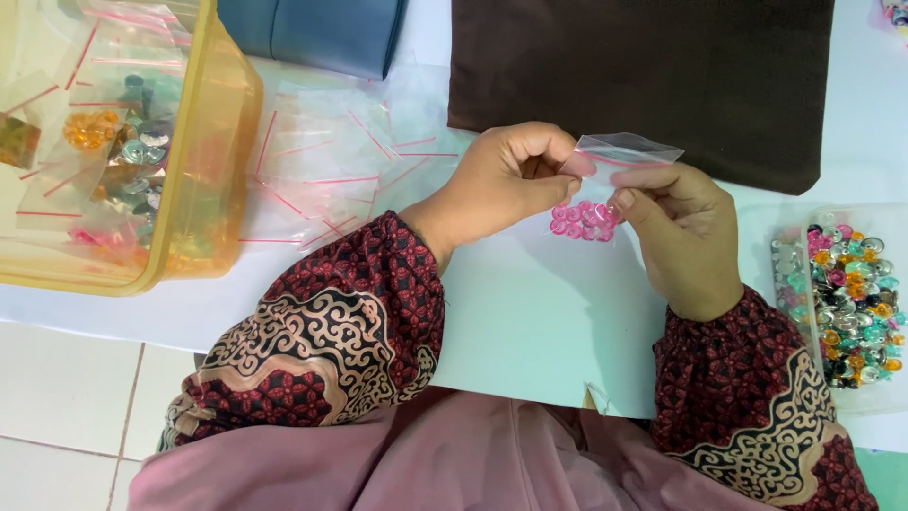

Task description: Sorting small colorful beads and placing them into small plastic bags for packaging.

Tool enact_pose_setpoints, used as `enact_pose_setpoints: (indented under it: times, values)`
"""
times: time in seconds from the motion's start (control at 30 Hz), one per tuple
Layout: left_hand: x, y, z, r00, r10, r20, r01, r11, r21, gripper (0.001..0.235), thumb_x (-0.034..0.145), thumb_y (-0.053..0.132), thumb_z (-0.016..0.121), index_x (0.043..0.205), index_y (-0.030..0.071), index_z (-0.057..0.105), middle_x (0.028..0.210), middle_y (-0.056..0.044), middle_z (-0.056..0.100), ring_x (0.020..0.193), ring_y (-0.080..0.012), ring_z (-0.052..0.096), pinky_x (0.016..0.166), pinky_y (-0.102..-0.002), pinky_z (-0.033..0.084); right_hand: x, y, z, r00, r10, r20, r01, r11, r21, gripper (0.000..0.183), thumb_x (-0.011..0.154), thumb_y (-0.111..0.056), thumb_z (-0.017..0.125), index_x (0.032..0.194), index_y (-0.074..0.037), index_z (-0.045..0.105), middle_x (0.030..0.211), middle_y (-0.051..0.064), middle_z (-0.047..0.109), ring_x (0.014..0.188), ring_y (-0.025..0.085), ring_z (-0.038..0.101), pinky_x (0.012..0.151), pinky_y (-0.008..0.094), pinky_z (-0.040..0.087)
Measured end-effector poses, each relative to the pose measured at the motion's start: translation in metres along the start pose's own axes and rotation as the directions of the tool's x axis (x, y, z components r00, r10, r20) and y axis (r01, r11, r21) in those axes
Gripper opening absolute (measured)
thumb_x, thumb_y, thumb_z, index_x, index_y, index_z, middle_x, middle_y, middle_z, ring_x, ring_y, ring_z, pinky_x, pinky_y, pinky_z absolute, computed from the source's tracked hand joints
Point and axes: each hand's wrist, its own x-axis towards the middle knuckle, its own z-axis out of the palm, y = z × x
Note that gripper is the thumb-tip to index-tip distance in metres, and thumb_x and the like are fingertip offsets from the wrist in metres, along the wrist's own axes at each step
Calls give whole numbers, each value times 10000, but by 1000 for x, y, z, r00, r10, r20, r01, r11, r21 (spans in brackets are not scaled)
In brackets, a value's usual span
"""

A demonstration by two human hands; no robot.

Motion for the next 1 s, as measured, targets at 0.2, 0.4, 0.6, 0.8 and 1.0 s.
enact_pose_setpoints:
  times: [0.2, 0.4, 0.6, 0.8, 1.0]
  values:
    - [-2, -2, -5, 997, 15, 81, -15, 1000, 7, 153, 918, -23, 710, 978, 117, 704, 870, 30, 653, 776, -45, 590, 677, -198, 513, -1, -15, -2, 1000, -9, 27, 10, 1000, -11, 116, 1017, 36, 676, 1107, -35, 659, 914, 87, 642, 858, 150, 657, 840, 248, 593]
    - [-1, 7, -5, 997, -44, 68, 44, 999, -2, 170, 920, -19, 678, 970, 133, 737, 901, -9, 709, 693, -83, 633, 635, -210, 543, -3, -13, -4, 997, -50, 53, 51, 999, -16, 145, 1031, 81, 631, 1110, -41, 636, 991, 106, 602, 823, 168, 644, 814, 262, 593]
    - [-3, 7, -5, 997, -56, 58, 59, 998, -37, 198, 910, -36, 658, 954, 138, 742, 897, -19, 710, 704, -79, 646, 633, -214, 576, -5, -20, 2, 991, -30, 130, 38, 997, -60, 100, 1039, 54, 603, 1080, -31, 633, 996, 124, 630, 882, 192, 634, 839, 294, 560]
    - [-2, 7, -6, 989, 117, 86, -116, 993, -21, 182, 936, -40, 726, 1004, 128, 707, 999, -3, 673, 835, -65, 621, 712, -198, 545, -5, -5, -7, 997, 28, 70, -30, 999, 26, 157, 1002, 90, 620, 1096, -34, 644, 943, 102, 651, 833, 166, 645, 806, 277, 593]
    - [-2, 8, -7, 993, 93, 77, -90, 995, -39, 175, 936, -53, 696, 980, 115, 706, 945, -8, 680, 766, -63, 608, 651, -197, 520, -4, -13, -4, 994, -32, 107, 38, 998, -54, 78, 1079, 20, 629, 1150, -6, 608, 944, 132, 667, 864, 195, 686, 884, 303, 610]
